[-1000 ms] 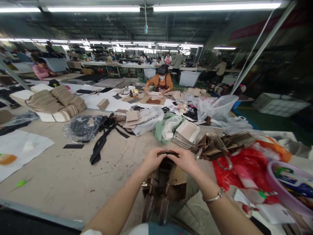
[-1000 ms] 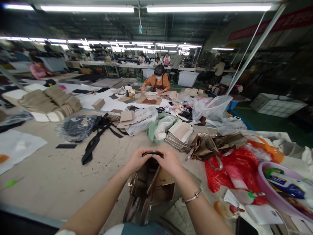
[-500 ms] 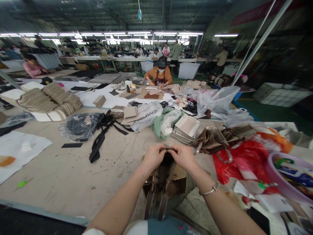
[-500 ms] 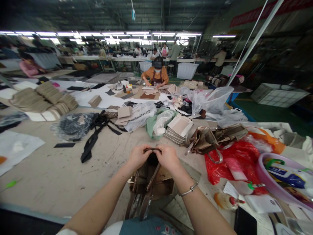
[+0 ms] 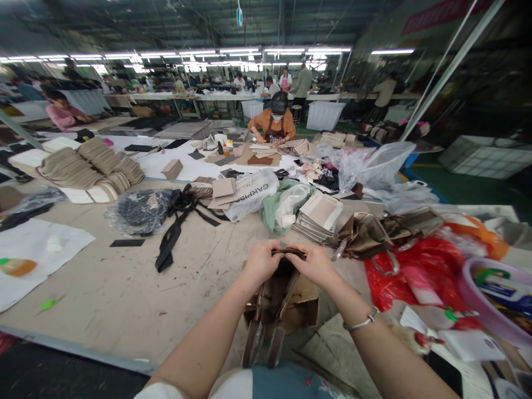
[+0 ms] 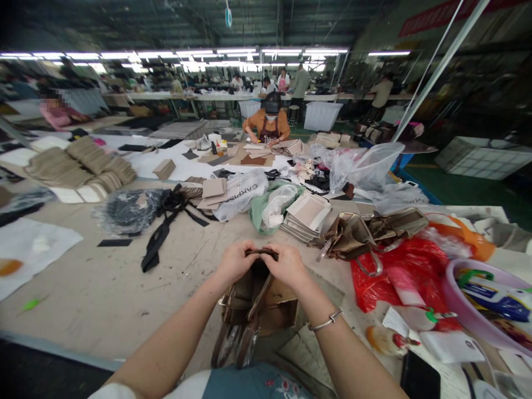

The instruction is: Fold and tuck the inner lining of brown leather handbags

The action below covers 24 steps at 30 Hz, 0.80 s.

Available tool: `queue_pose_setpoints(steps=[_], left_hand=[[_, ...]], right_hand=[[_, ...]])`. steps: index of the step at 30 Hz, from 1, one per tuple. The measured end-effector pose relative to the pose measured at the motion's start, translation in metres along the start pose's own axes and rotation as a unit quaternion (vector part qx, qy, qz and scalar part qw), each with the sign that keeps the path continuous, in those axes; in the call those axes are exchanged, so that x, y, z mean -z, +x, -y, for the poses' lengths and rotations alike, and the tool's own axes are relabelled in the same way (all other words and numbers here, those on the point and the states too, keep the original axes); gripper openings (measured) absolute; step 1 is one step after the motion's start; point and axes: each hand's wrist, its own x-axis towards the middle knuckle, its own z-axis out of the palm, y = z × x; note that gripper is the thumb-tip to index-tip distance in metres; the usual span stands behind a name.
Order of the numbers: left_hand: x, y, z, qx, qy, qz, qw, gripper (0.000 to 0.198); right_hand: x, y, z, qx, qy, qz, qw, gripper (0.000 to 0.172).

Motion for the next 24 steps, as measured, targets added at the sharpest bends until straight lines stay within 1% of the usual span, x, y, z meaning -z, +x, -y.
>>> queue_pose_setpoints(steps=[2, 4, 6, 10, 12, 14, 17, 20, 24], left_hand=[[0.000, 0.001, 0.000, -0.005, 0.003, 0.000, 1.000, 0.009], [0.000, 0.002, 0.001, -0.008, 0.007, 0.001, 1.000, 0.008], [0.000, 0.002, 0.002, -0.003, 0.013, 0.002, 1.000, 0.008], [-0.001, 0.001, 0.003, 0.016, 0.022, 0.002, 1.000, 0.009], [-0.002, -0.002, 0.002, 0.012, -0.006, 0.000, 1.000, 0.012], [-0.005, -0.005, 0.001, 0.008, -0.061, -0.008, 0.998, 0.016], [-0.009, -0.007, 0.000, 0.033, -0.129, -0.039, 0.990, 0.016], [-0.012, -0.005, 0.001, 0.050, -0.141, -0.054, 0.987, 0.017], [-0.013, -0.002, 0.002, 0.047, -0.125, -0.041, 0.990, 0.015]], right_hand=[[-0.002, 0.001, -0.001, -0.004, 0.020, -0.011, 1.000, 0.020], [-0.004, 0.004, 0.000, -0.011, 0.018, -0.010, 1.000, 0.018], [-0.005, 0.007, 0.001, -0.009, 0.001, -0.007, 1.000, 0.018], [-0.005, 0.011, 0.002, 0.017, -0.045, -0.006, 0.999, 0.017], [-0.005, 0.011, 0.001, 0.019, -0.056, -0.008, 0.998, 0.016], [-0.004, 0.010, -0.001, 0.013, -0.054, -0.008, 0.998, 0.015], [-0.002, 0.009, -0.003, 0.004, -0.037, -0.007, 0.999, 0.014], [-0.003, 0.010, -0.005, -0.002, -0.021, -0.010, 1.000, 0.012], [-0.009, 0.009, -0.011, -0.015, 0.027, -0.031, 0.999, 0.012]])
